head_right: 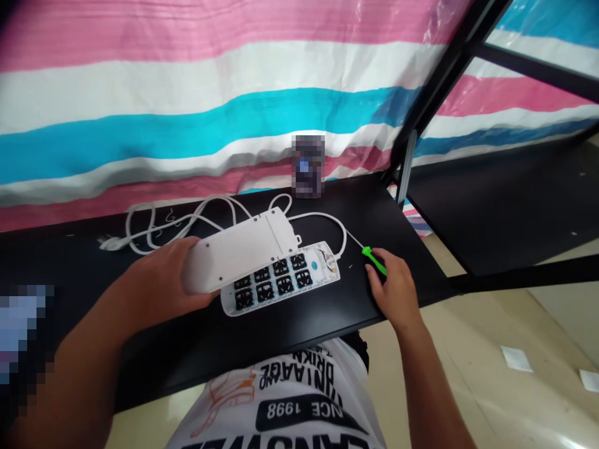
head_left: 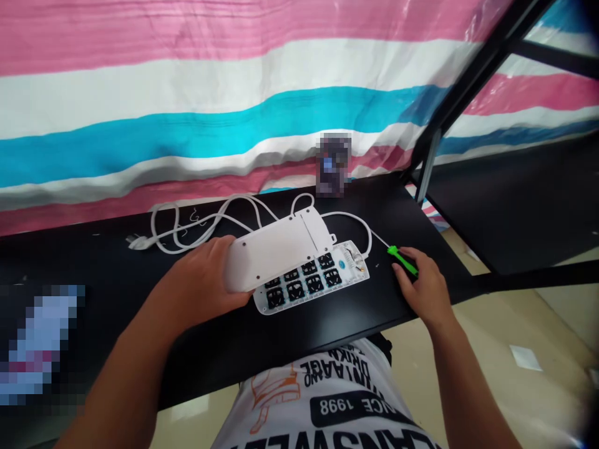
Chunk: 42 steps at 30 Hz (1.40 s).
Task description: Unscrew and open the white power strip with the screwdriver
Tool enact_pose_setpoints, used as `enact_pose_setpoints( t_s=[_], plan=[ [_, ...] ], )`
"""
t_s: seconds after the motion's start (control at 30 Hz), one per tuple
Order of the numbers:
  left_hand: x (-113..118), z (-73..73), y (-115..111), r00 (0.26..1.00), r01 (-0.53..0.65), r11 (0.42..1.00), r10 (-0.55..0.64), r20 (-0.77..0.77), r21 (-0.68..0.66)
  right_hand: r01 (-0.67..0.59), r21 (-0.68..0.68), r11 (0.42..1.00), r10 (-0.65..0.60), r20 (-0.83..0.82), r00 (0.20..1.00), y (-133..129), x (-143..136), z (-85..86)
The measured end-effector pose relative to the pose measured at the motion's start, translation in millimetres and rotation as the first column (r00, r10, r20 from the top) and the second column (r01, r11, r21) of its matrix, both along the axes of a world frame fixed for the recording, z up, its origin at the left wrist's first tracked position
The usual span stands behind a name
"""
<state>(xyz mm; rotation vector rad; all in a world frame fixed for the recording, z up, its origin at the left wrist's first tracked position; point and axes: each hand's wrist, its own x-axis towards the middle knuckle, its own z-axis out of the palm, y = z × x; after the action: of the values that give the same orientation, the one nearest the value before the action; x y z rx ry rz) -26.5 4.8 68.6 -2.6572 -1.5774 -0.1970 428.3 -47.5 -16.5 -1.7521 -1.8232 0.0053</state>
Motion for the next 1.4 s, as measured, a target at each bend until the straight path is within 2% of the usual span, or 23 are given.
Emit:
enact_pose_setpoints(
  t_s=[0.07, 0.13, 0.23, 0.37, 0.53, 0.7, 0.9, 1.17, 1.4],
  plan=[
    [-1.8, -2.8, 0.5, 1.000, 0.008, 1.000, -0.008, 0.005, 0.001, -0.143, 0.027, 0.989, 0.142, 0.043, 0.989, 4.4, -3.9, 2.2],
    [-2.0, -4.5, 0.6, 1.000, 0.022, 1.000, -0.022, 0.014, -0.002, -0.230, 0.031, 0.973, 0.226, 0.104, 0.969, 6.9, -7.1, 3.3],
    [-1.2, -5.1, 0.8, 0.999, 0.024, 0.999, -0.023, 0.035, -0.031, -0.264, 0.029, 0.964, 0.256, 0.156, 0.954, 9.2, -8.4, 1.7],
    [-3.6, -6.5, 2.3, 0.998, 0.007, 0.998, -0.003, 0.063, -0.063, -0.295, 0.031, 0.955, 0.289, 0.134, 0.948, 12.8, -7.0, -3.0],
    [-9.1, -11.6, 3.8, 0.996, -0.010, 0.998, 0.015, 0.083, -0.059, -0.293, 0.021, 0.956, 0.291, 0.075, 0.954, 15.0, -6.7, -6.3],
    [-11.5, -14.1, 3.6, 0.996, -0.027, 0.997, 0.033, 0.085, -0.069, -0.258, -0.027, 0.966, 0.259, 0.085, 0.962, 10.1, -14.8, -7.3],
    [-12.5, -14.0, 3.6, 0.994, -0.025, 0.997, 0.032, 0.100, -0.074, -0.248, -0.018, 0.969, 0.249, 0.102, 0.963, 1.0, -26.8, -7.3],
    [-11.1, -12.1, 2.4, 0.995, -0.036, 0.994, 0.045, 0.086, -0.106, -0.249, 0.009, 0.969, 0.248, 0.057, 0.967, 0.3, -24.7, -9.8],
    [-9.6, -9.8, 2.5, 0.994, -0.031, 0.992, 0.043, 0.103, -0.119, -0.259, -0.019, 0.966, 0.260, 0.098, 0.961, -0.9, -27.4, -7.0]
  ],
)
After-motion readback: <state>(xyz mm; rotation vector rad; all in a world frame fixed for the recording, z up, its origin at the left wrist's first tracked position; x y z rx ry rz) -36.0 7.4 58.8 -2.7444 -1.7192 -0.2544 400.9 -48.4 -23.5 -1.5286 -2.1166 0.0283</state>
